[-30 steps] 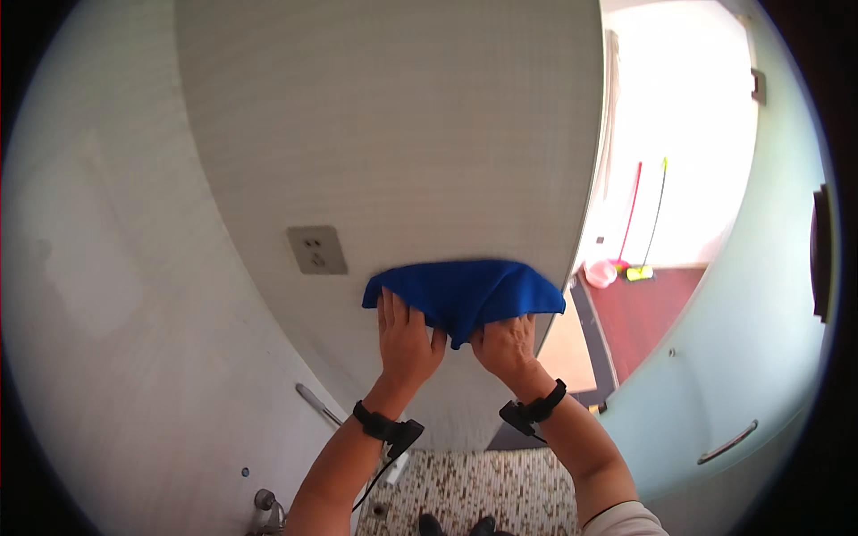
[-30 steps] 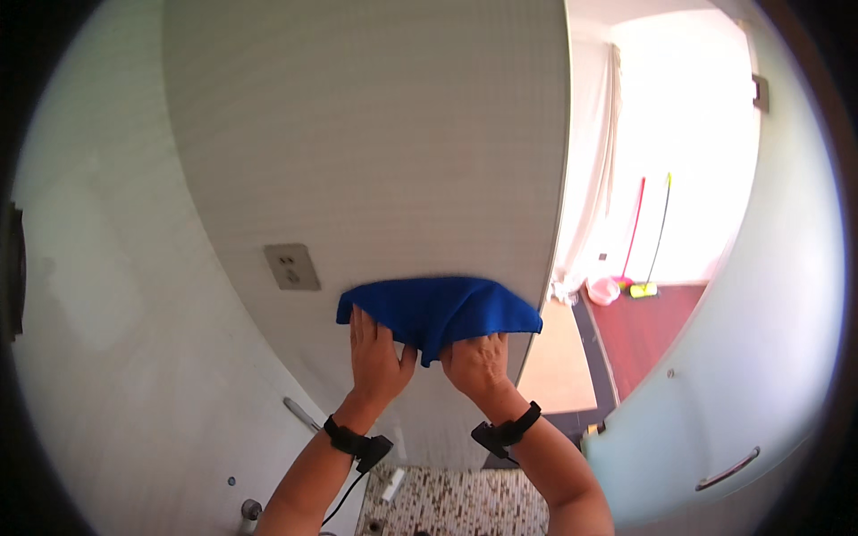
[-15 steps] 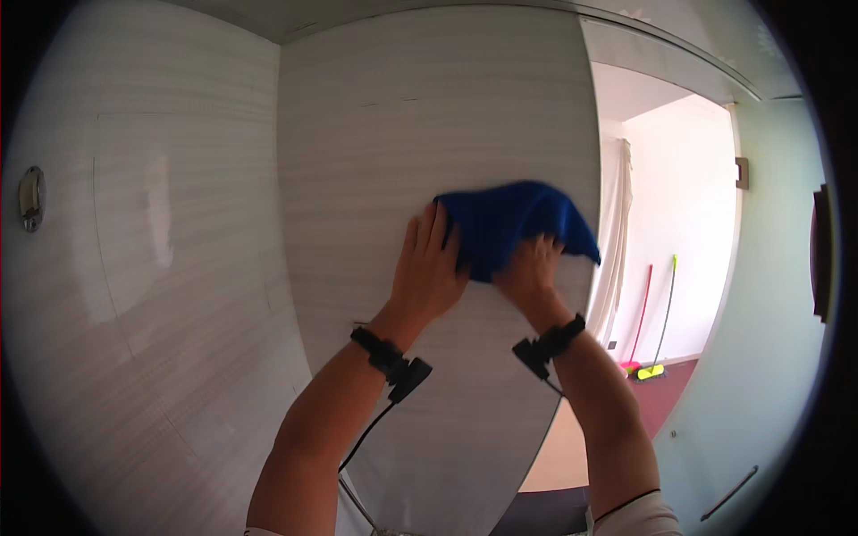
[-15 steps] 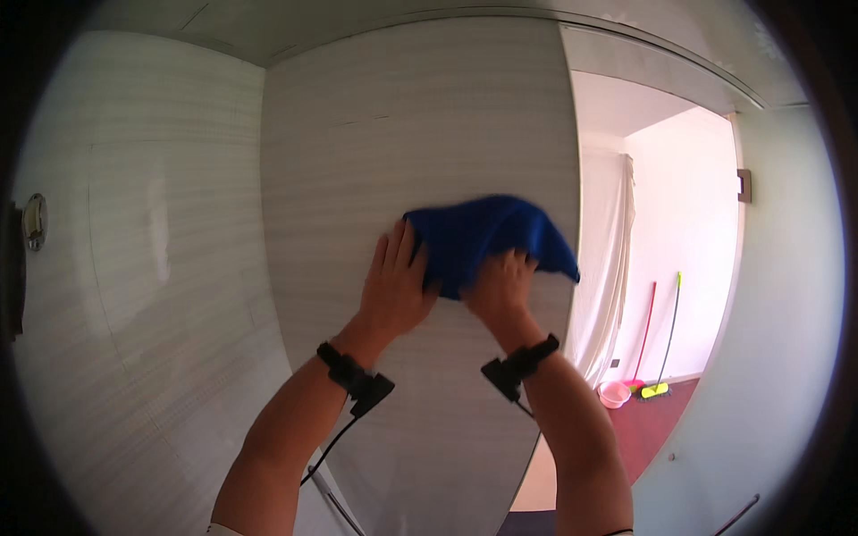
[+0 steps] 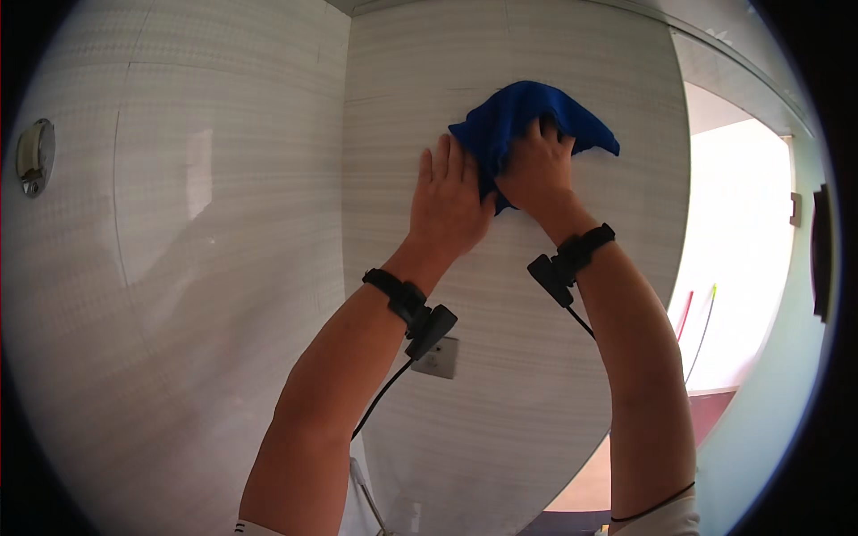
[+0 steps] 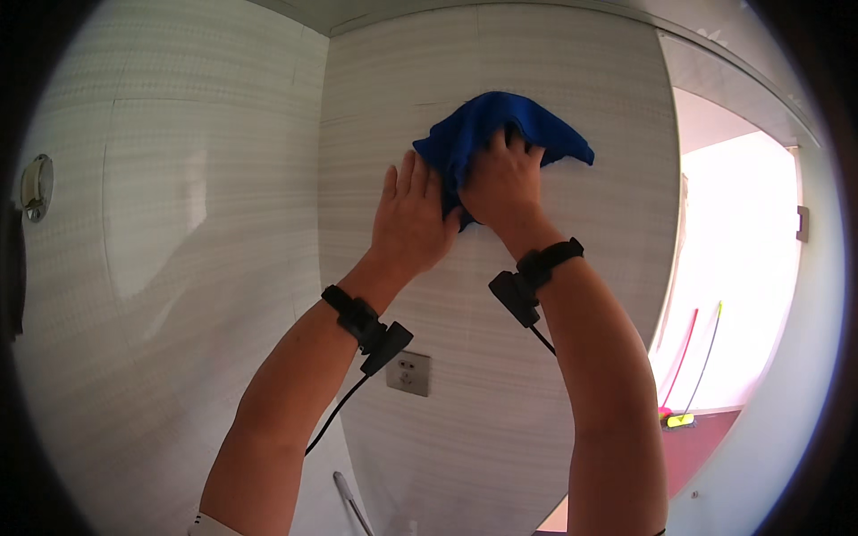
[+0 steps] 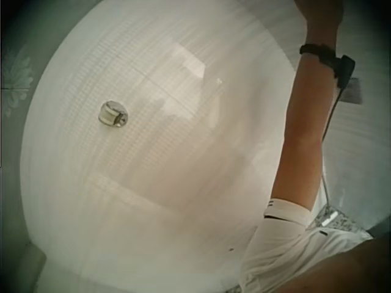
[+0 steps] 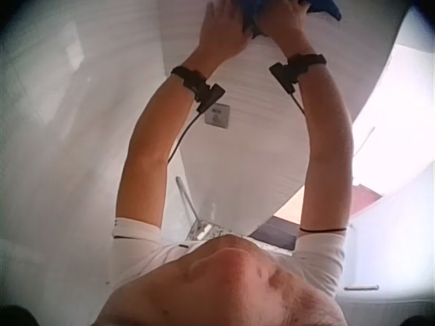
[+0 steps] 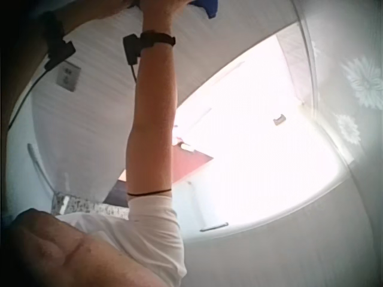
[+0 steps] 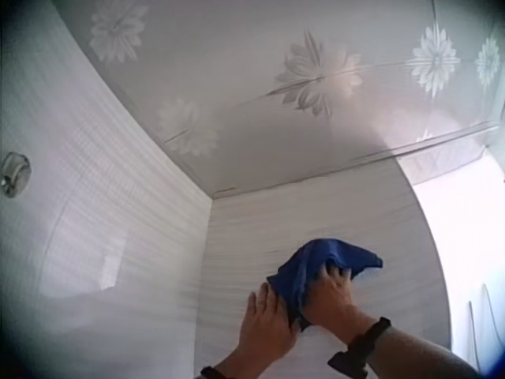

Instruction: Cleaning bathroom and shower walls using a blue cloth.

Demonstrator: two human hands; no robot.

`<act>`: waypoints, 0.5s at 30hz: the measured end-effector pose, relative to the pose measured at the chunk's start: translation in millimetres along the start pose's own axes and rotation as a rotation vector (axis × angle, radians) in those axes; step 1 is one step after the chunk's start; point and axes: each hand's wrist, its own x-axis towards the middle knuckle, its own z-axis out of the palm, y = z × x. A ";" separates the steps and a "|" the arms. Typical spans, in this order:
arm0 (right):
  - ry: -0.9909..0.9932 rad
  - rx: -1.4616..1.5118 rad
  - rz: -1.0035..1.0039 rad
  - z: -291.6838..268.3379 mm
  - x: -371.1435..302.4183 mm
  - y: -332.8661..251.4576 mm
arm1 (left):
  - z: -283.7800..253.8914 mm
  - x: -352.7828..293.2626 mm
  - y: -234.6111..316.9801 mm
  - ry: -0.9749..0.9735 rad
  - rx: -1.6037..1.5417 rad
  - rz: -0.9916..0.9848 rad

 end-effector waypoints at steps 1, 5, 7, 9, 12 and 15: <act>-0.018 0.005 0.010 -1.9 2.0 -2.2 | 0.3 -0.7 -0.9 -0.003 0.009 -0.004; 0.047 0.030 -0.022 8.0 -5.1 2.3 | 2.4 -5.0 9.3 -0.048 0.047 0.015; 0.151 0.025 -0.049 11.3 -5.2 8.0 | 3.6 -0.3 14.6 -0.069 0.068 0.004; 0.258 0.023 -0.073 13.9 -4.4 13.6 | 1.8 1.3 16.8 -0.101 0.120 0.010; 0.286 0.123 -0.103 19.9 -1.7 21.3 | -4.2 1.1 21.3 -0.192 0.223 -0.005; 0.275 0.233 -0.081 30.5 6.0 19.8 | -15.9 -6.7 23.9 -0.258 0.342 -0.006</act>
